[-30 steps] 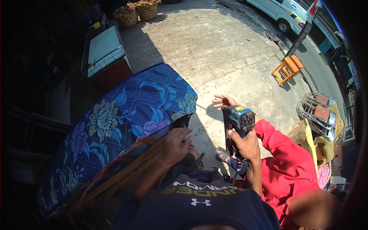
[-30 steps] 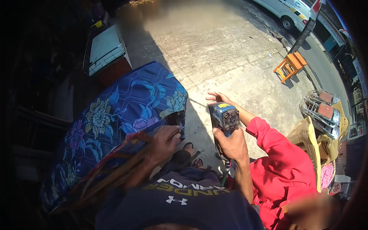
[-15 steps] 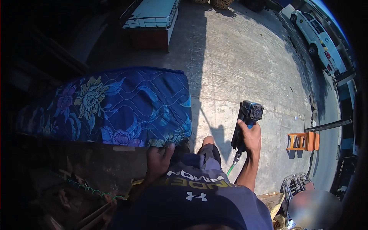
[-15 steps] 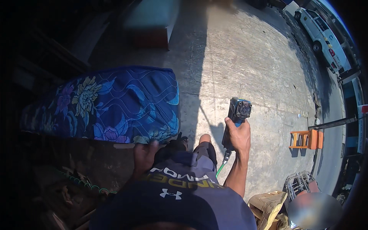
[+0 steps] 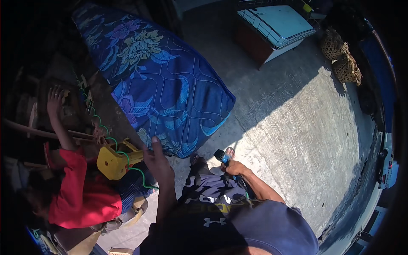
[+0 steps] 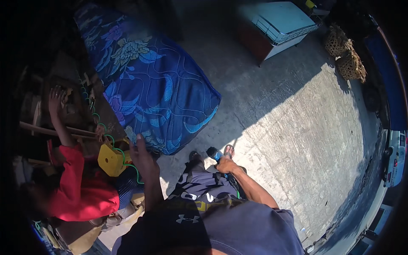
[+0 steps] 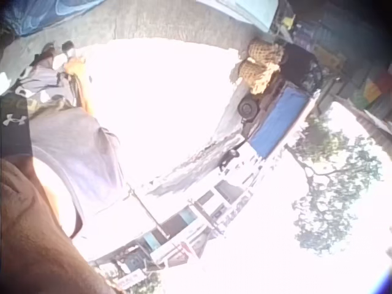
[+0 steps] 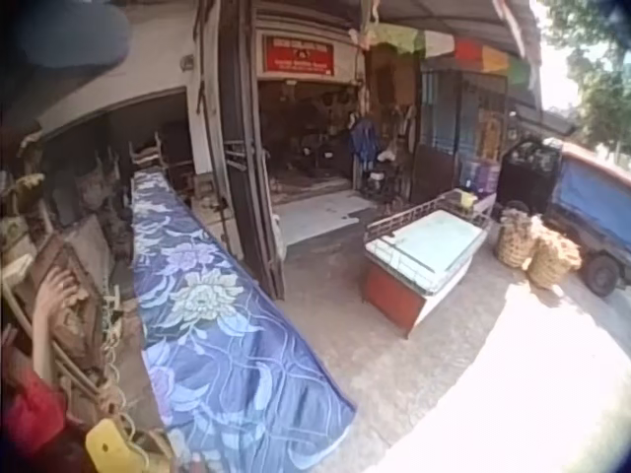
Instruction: The person staples fabric onto a wooden furniture frame using a pneumatic stapler.
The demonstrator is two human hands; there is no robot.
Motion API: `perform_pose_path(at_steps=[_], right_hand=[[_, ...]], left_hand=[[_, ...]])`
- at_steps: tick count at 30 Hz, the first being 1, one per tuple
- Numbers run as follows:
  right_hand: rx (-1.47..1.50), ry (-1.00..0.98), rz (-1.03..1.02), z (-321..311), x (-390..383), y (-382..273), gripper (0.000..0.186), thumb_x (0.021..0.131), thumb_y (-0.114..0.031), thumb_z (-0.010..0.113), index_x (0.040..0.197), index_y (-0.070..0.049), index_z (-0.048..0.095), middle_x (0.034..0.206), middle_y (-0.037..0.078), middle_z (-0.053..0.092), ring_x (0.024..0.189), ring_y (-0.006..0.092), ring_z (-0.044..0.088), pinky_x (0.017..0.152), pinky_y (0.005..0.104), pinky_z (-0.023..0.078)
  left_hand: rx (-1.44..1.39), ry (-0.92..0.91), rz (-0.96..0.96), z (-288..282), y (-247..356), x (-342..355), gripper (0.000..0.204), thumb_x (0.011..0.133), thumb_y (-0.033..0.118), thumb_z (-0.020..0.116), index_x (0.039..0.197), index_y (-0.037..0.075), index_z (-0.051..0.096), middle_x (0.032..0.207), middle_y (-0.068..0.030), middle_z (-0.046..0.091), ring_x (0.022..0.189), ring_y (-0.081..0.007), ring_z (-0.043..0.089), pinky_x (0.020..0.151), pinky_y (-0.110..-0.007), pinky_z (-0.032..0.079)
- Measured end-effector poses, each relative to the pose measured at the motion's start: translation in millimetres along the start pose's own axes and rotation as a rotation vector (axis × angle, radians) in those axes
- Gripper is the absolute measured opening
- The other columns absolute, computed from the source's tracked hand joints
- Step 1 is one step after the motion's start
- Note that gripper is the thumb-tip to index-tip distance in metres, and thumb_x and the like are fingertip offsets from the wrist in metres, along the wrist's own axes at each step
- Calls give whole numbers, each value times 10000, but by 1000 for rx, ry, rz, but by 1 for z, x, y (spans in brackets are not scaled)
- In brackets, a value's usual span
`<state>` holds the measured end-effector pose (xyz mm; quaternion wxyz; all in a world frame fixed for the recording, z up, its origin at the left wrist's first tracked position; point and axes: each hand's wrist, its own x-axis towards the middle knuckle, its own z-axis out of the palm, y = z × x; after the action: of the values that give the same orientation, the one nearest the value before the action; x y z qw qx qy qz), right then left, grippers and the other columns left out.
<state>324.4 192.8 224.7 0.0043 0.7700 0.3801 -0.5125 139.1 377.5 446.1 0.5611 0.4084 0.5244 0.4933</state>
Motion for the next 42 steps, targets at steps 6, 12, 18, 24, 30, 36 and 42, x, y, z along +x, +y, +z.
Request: perform_pose_path(at_steps=[6, 12, 18, 24, 30, 36, 42], right_hand=[[-486, -281, -339, -5, 4, -7, 486, 869, -352, 567, 1166, 27, 635, 1143, 279, 660, 1063, 422, 653, 934, 461, 502], [-678, -338, -596, -27, 6, -15, 481, 877, -414, 596, 1136, -11, 639, 1102, 232, 678, 1034, 409, 661, 919, 471, 500], [-874, -174, -992, -78, 36, -18, 482, 884, -476, 624, 1106, -48, 643, 1062, 186, 696, 1005, 396, 669, 905, 481, 499], [-605, -414, -886, -99, 93, -30, 527, 918, -529, 617, 1229, -104, 597, 1108, 103, 716, 1081, 339, 656, 955, 465, 487], [-893, -420, -601, -175, 48, -122, 451, 943, -459, 619, 1241, -124, 669, 1175, 102, 716, 1165, 328, 637, 1029, 437, 468], [-770, -400, -617, -180, 104, -109, 454, 938, -444, 624, 1260, -126, 662, 1181, 130, 709, 1163, 323, 638, 1029, 426, 468], [-685, -429, -576, -185, 114, -92, 459, 934, -429, 629, 1279, -127, 655, 1187, 158, 703, 1160, 317, 639, 1029, 415, 467]], left_hand=[[406, 82, 41, 17, -11, 13, 585, 1004, 462, 587, 670, -12, 506, 612, -20, 460, 622, -106, 430, 574, -352, 361], [243, 300, 254, 25, -21, 22, 661, 1036, 479, 511, 603, -16, 455, 517, -20, 378, 536, -114, 354, 507, -370, 300], [260, 373, 198, 24, -12, 28, 560, 1049, 427, 500, 751, -42, 574, 596, -46, 471, 620, -109, 394, 562, -362, 332], [393, 248, 49, 47, 44, 76, 501, 992, 441, 599, 1118, -41, 650, 956, -141, 705, 917, -197, 644, 891, -338, 482], [432, 296, 235, 47, 57, 117, 482, 991, 395, 616, 1135, -63, 666, 938, -154, 721, 888, -204, 657, 852, -348, 493], [435, 416, 189, 24, 27, 139, 585, 1014, 456, 556, 958, -110, 692, 755, -157, 672, 733, -192, 598, 728, -373, 479], [769, 426, 142, -1, 40, 141, 654, 1049, 489, 474, 706, -57, 586, 549, -24, 456, 550, -131, 426, 570, -365, 400]])
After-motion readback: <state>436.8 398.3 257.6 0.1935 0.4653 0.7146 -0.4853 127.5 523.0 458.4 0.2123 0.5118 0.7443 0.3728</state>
